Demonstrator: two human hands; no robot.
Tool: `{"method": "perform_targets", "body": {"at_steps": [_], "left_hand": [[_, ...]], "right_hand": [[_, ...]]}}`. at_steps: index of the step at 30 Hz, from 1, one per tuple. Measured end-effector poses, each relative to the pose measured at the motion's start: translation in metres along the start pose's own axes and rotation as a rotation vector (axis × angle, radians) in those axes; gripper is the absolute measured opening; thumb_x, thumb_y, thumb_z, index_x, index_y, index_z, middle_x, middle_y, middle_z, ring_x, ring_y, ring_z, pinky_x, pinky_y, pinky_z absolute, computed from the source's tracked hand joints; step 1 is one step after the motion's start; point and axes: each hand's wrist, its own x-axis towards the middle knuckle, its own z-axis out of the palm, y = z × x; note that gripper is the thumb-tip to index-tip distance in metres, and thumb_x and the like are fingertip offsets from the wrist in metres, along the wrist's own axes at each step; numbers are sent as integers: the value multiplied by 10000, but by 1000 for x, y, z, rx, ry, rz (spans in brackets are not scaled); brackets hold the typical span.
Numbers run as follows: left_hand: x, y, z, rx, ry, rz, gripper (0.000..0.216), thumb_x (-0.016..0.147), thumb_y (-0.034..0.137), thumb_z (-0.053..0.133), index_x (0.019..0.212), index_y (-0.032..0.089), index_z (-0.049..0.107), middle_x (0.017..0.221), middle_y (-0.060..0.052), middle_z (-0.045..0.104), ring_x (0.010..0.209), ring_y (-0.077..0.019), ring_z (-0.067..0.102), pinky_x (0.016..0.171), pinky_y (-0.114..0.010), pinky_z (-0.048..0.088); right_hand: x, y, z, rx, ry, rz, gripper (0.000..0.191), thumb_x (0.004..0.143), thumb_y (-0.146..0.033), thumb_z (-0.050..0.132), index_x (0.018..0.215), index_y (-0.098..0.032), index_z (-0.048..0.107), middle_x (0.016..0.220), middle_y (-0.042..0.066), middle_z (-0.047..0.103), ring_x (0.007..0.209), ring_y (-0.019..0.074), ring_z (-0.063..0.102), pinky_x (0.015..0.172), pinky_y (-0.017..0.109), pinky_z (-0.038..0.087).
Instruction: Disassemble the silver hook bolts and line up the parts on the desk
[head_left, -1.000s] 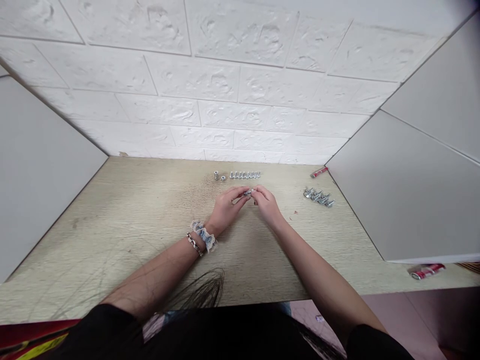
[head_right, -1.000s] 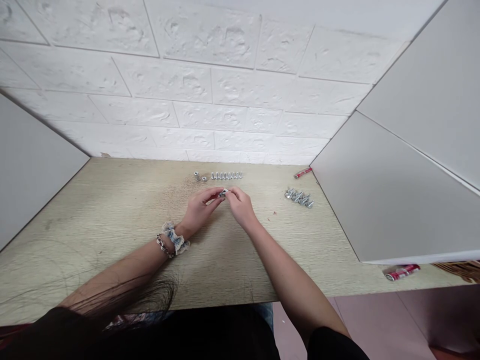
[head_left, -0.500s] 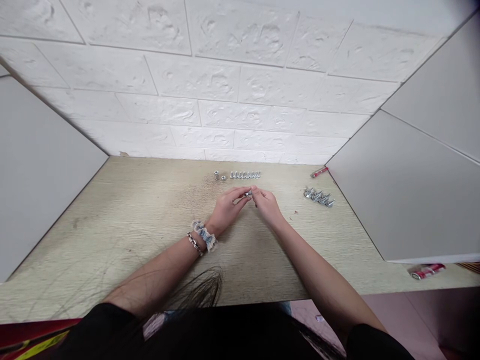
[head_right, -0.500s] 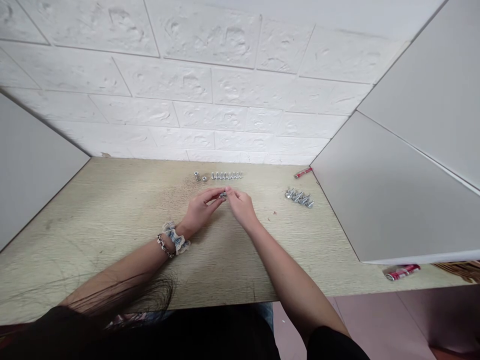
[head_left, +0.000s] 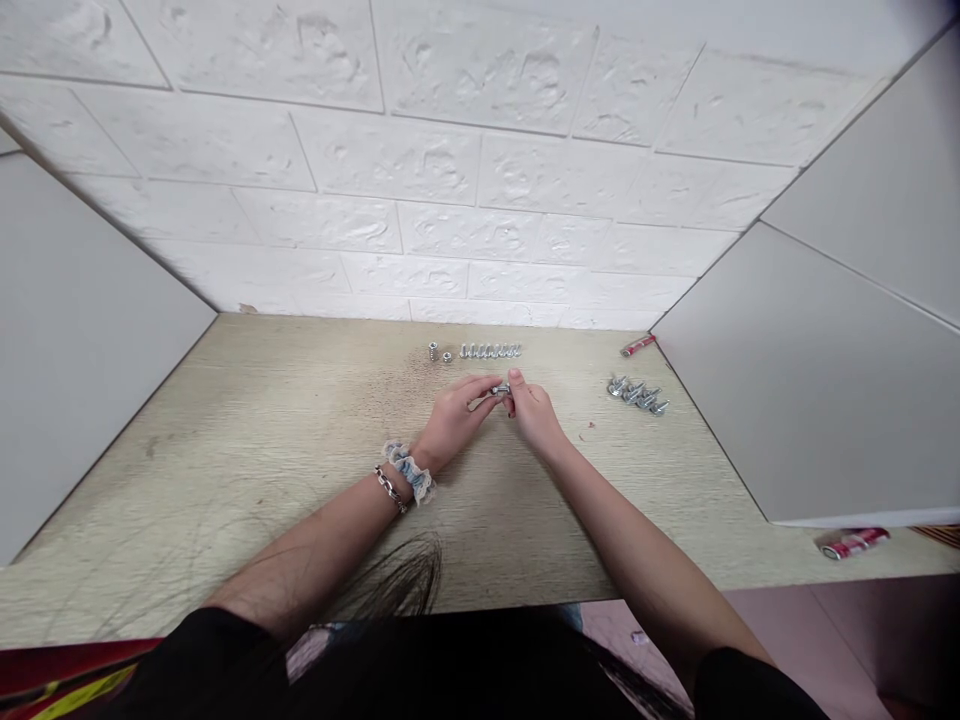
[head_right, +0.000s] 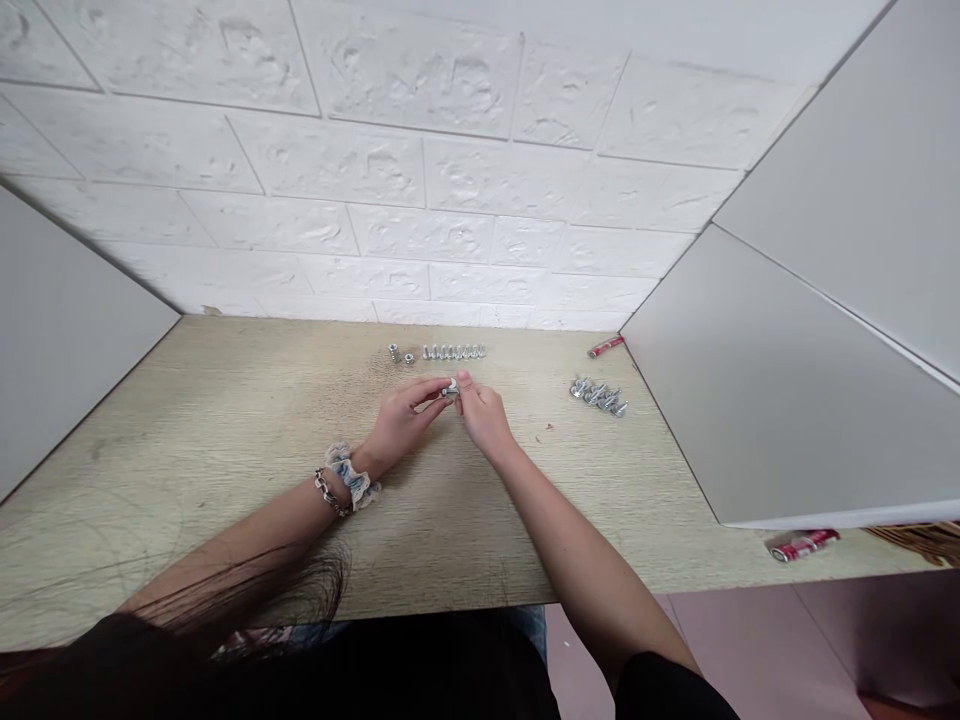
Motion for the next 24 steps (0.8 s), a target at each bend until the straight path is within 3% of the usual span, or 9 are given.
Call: {"method": "perform_targets", "body": {"at_steps": [3,8,12,15,18,21,24], "left_hand": [[0,1,0,-4,-9,-9,220,830,213,560,1026,152,640,975,-77,682,895,-145,634,808,-269,523],[1,2,-1,-10,-18,-41,227,820,211,575,1035,176,639,955,-59,688,848,-135,638,776,-261,525],[1,2,-2,27,-8,-74,213,817,219,582,1013,165,643,907,-56,692,808,-133,635,753,-261,525],[0,1,-1,31,-2,-58,219,824,243,575,1016,162,642,910,-64,689,807,-136,632,750,-266,523],[-1,0,-1,10,-4,-34,227,831,248,563,1032,174,640,928,-66,684,809,-134,630,760,-267,522],[0,0,0,-3,-7,-41,221,828,233,566,1027,176,642,934,-65,684,816,-134,631,772,-267,521],[0,1,-1,-16,-1,-56,212,826,236,569,1016,181,645,943,-64,687,842,-142,635,781,-274,521]], "right_hand": [[1,1,0,12,-18,-18,470,824,-510,346,471,-201,350,469,-26,340,517,116,349,557,271,289],[5,8,1,185,23,-128,54,699,-246,411,729,-214,442,634,-32,439,592,122,389,557,242,310],[5,8,0,190,70,-102,93,732,-256,385,773,-216,457,634,-30,441,592,126,401,555,243,311],[2,4,0,102,82,-65,339,836,-420,314,611,-198,438,564,-15,418,567,127,398,573,264,311],[1,1,0,13,23,-22,493,828,-564,304,488,-208,316,477,-27,320,510,114,328,543,273,268],[2,3,1,21,7,-57,436,806,-537,362,521,-208,325,507,-33,320,530,114,322,540,264,265],[2,4,1,93,-3,-154,135,758,-327,414,691,-210,414,617,-29,422,604,127,396,590,248,324]]}}
